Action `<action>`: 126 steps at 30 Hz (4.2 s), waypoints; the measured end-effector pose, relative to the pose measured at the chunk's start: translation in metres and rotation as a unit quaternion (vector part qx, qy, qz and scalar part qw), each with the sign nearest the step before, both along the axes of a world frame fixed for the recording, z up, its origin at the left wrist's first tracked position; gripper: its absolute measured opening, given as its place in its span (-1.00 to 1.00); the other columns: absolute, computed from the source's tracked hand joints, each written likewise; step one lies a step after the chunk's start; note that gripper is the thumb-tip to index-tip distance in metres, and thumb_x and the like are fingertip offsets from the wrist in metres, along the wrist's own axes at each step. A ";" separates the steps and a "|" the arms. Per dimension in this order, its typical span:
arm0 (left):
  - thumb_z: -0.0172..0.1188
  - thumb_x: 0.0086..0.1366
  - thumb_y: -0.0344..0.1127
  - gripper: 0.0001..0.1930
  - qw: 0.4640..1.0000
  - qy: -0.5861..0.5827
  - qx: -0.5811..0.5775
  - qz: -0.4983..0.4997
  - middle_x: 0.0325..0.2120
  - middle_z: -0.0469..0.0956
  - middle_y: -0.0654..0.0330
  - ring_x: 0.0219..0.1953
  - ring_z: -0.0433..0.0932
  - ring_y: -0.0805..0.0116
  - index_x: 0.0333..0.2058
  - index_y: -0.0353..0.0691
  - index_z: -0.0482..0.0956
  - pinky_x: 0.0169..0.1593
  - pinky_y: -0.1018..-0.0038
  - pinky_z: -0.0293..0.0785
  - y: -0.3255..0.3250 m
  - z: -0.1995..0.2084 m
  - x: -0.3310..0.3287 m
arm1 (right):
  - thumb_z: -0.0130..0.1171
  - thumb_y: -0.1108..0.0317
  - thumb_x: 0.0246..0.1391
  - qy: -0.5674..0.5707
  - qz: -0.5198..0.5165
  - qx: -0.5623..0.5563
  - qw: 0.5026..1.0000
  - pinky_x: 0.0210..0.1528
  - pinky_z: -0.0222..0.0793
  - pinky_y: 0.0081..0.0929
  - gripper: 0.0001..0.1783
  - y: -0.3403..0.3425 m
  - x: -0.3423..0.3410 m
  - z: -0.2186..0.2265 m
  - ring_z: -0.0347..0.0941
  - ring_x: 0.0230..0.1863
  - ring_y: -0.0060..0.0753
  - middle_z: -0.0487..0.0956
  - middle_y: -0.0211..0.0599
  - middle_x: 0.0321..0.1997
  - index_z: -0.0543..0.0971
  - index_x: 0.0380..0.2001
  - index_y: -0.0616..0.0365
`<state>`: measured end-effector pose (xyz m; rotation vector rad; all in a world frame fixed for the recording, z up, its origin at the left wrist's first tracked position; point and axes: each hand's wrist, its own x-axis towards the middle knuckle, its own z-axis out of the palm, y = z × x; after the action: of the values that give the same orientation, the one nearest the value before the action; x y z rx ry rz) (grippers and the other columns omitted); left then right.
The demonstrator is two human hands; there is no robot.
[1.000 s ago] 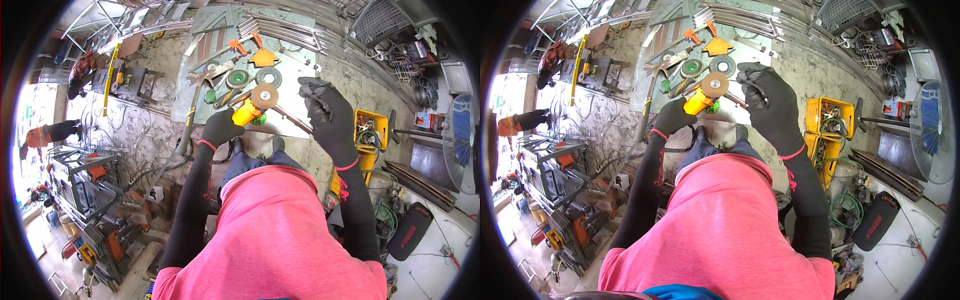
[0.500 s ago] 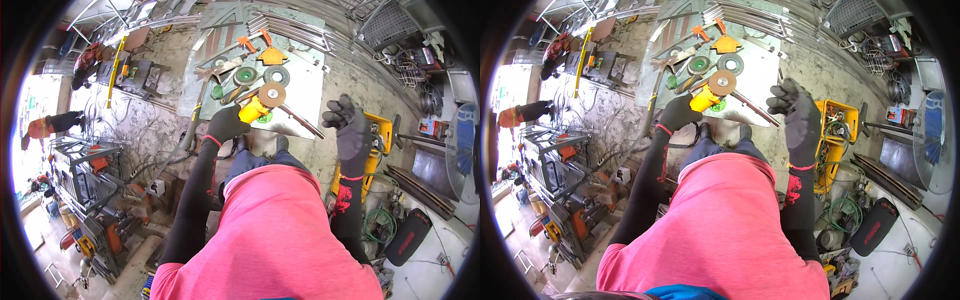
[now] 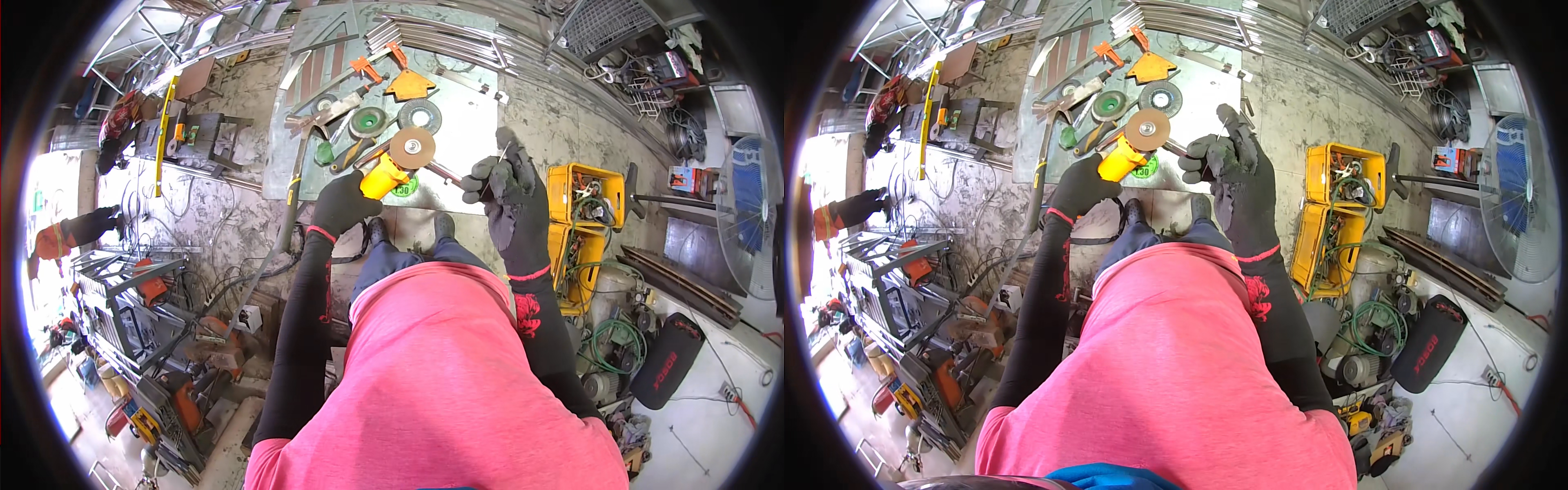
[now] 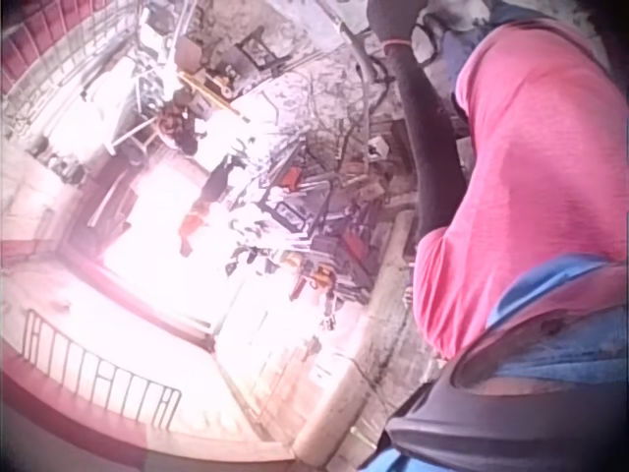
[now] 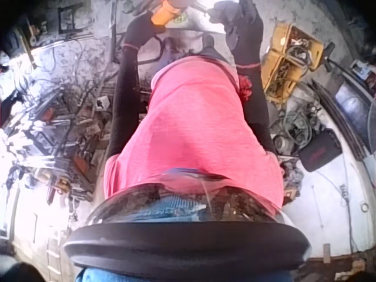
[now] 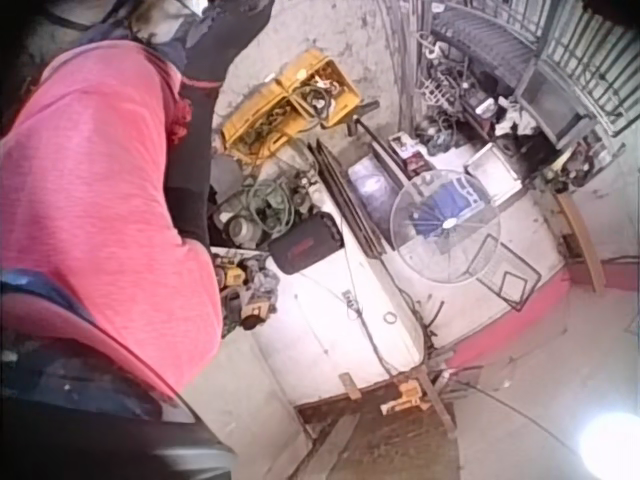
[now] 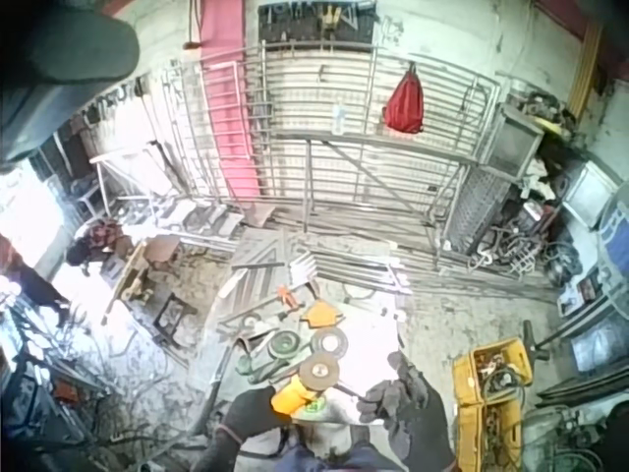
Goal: The recorder uses a TIG welder to join metal bars, then uses an angle grinder to smooth the joints and check the fitment of a frame assembly.
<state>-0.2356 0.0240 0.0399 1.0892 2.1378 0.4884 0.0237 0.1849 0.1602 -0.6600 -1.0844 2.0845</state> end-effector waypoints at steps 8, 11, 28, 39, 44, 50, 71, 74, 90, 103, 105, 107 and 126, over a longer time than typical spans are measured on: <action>0.50 -0.01 0.02 -0.42 1.000 0.005 -0.002 0.002 -0.26 0.77 -0.14 -0.15 0.77 -0.17 -0.07 -0.24 0.72 -0.04 0.05 0.66 -0.002 -0.002 0.000 | 0.28 0.20 0.50 -0.065 -0.003 -0.060 0.996 -0.03 0.75 -0.28 -0.37 0.002 0.003 -0.003 0.76 0.02 -0.16 0.72 -0.03 0.10 0.40 0.45 0.30; 0.50 -0.01 0.02 -0.42 1.000 0.010 -0.001 0.000 -0.26 0.77 -0.14 -0.15 0.77 -0.17 -0.07 -0.23 0.72 -0.04 0.04 0.66 -0.001 0.000 0.000 | 0.25 0.19 0.52 -0.102 0.004 -0.032 0.994 -0.01 0.76 -0.26 -0.40 0.006 0.004 -0.004 0.77 0.03 -0.14 0.70 0.01 0.17 0.42 0.44 0.29; 0.50 0.01 0.03 -0.43 1.000 0.018 0.002 0.001 -0.25 0.78 -0.12 -0.15 0.77 -0.15 -0.10 -0.27 0.72 -0.02 0.04 0.65 -0.006 -0.006 -0.001 | 0.24 0.38 0.46 -0.178 0.004 0.010 0.984 0.07 0.72 -0.29 -0.55 0.043 -0.001 -0.051 0.73 0.18 -0.07 0.75 -0.06 0.15 0.59 0.33 0.26; 0.49 0.01 0.04 -0.43 1.000 0.023 -0.001 -0.016 -0.28 0.76 -0.14 -0.16 0.75 -0.17 -0.11 -0.27 0.71 -0.04 0.02 0.64 -0.005 -0.007 -0.002 | 0.29 0.35 0.34 -0.398 0.055 0.659 0.636 -0.08 0.65 -0.23 -0.77 0.073 -0.030 -0.069 0.75 -0.14 -0.12 0.79 -0.24 -0.01 0.78 0.01 -0.05; 0.47 0.01 0.03 -0.44 1.000 0.024 -0.002 -0.015 -0.28 0.76 -0.15 -0.17 0.76 -0.18 -0.11 -0.28 0.70 -0.04 0.02 0.65 -0.005 -0.007 -0.003 | 0.27 0.31 0.32 -0.398 0.083 0.724 0.558 -0.09 0.66 -0.11 -0.82 0.082 -0.043 -0.073 0.74 -0.12 -0.03 0.78 -0.27 0.00 0.76 -0.08 -0.08; 0.45 0.00 0.03 -0.44 0.999 0.022 0.018 -0.018 -0.28 0.76 -0.15 -0.15 0.76 -0.17 -0.11 -0.28 0.70 -0.03 0.02 0.65 -0.007 -0.010 -0.003 | 0.26 0.42 0.21 -0.413 0.107 0.758 0.493 -0.14 0.65 -0.12 -0.74 0.081 -0.052 -0.078 0.73 -0.17 -0.12 0.71 -0.35 -0.08 0.70 -0.06 -0.11; 0.46 0.00 0.03 -0.42 0.999 0.028 0.024 -0.019 -0.27 0.76 -0.13 -0.16 0.77 -0.16 -0.08 -0.26 0.70 -0.03 0.03 0.66 -0.009 -0.012 -0.003 | 0.21 0.37 0.19 -0.353 0.134 0.805 0.458 -0.30 0.63 -0.19 -0.81 0.088 -0.053 -0.087 0.72 -0.29 -0.22 0.69 -0.44 0.00 0.68 -0.16 -0.14; 0.47 0.00 0.03 -0.42 0.999 0.026 0.019 -0.021 -0.27 0.77 -0.12 -0.16 0.77 -0.15 -0.08 -0.26 0.70 -0.04 0.03 0.66 -0.007 -0.011 -0.003 | 0.28 0.46 0.17 -0.379 0.166 0.783 0.464 -0.22 0.68 -0.19 -0.73 0.088 -0.053 -0.086 0.75 -0.22 -0.15 0.74 -0.37 0.07 0.74 -0.08 -0.07; 0.47 0.00 0.02 -0.44 0.999 0.024 0.011 -0.023 -0.27 0.77 -0.14 -0.15 0.77 -0.15 -0.09 -0.25 0.71 -0.03 0.03 0.66 -0.005 -0.011 -0.005 | 0.20 0.45 0.21 -0.385 0.199 0.795 0.424 -0.24 0.66 -0.15 -0.67 0.094 -0.051 -0.088 0.75 -0.24 -0.18 0.71 -0.31 0.11 0.69 0.03 -0.04; 0.43 0.00 0.05 -0.45 0.999 0.033 0.002 -0.018 -0.27 0.78 -0.05 -0.16 0.78 -0.10 -0.09 -0.17 0.72 -0.02 0.04 0.67 -0.007 -0.012 -0.004 | 0.26 0.41 0.25 -0.404 0.117 0.739 0.527 -0.15 0.70 -0.13 -0.71 0.084 -0.053 -0.081 0.76 -0.15 -0.02 0.78 -0.26 0.04 0.73 0.02 -0.07; 0.43 0.00 0.05 -0.45 0.999 0.034 0.008 -0.020 -0.27 0.78 -0.05 -0.16 0.78 -0.11 -0.08 -0.18 0.72 -0.03 0.04 0.67 -0.007 -0.012 -0.004 | 0.26 0.42 0.23 -0.407 0.095 0.740 0.527 -0.16 0.69 -0.13 -0.73 0.082 -0.052 -0.086 0.76 -0.17 -0.04 0.76 -0.28 0.02 0.72 -0.02 -0.07; 0.44 0.00 0.05 -0.45 0.999 0.032 0.007 -0.021 -0.26 0.78 -0.05 -0.16 0.78 -0.11 -0.08 -0.18 0.72 -0.03 0.04 0.67 -0.006 -0.010 -0.004 | 0.25 0.44 0.19 -0.392 0.066 0.751 0.527 -0.18 0.67 -0.14 -0.78 0.079 -0.050 -0.091 0.75 -0.18 -0.07 0.73 -0.31 -0.03 0.70 -0.10 -0.04; 0.46 0.00 0.05 -0.44 0.999 0.034 0.002 -0.027 -0.25 0.79 -0.05 -0.15 0.78 -0.11 -0.08 -0.18 0.72 -0.02 0.04 0.67 -0.006 -0.013 -0.005 | 0.22 0.41 0.12 -0.336 0.121 0.796 0.490 -0.27 0.62 -0.15 -0.75 0.087 -0.047 -0.099 0.71 -0.27 -0.13 0.68 -0.34 -0.01 0.66 -0.11 -0.06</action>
<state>-0.2402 0.0185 0.0272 1.1781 2.1614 0.4351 -0.0233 0.2720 0.0608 -0.2027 -2.8669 0.0499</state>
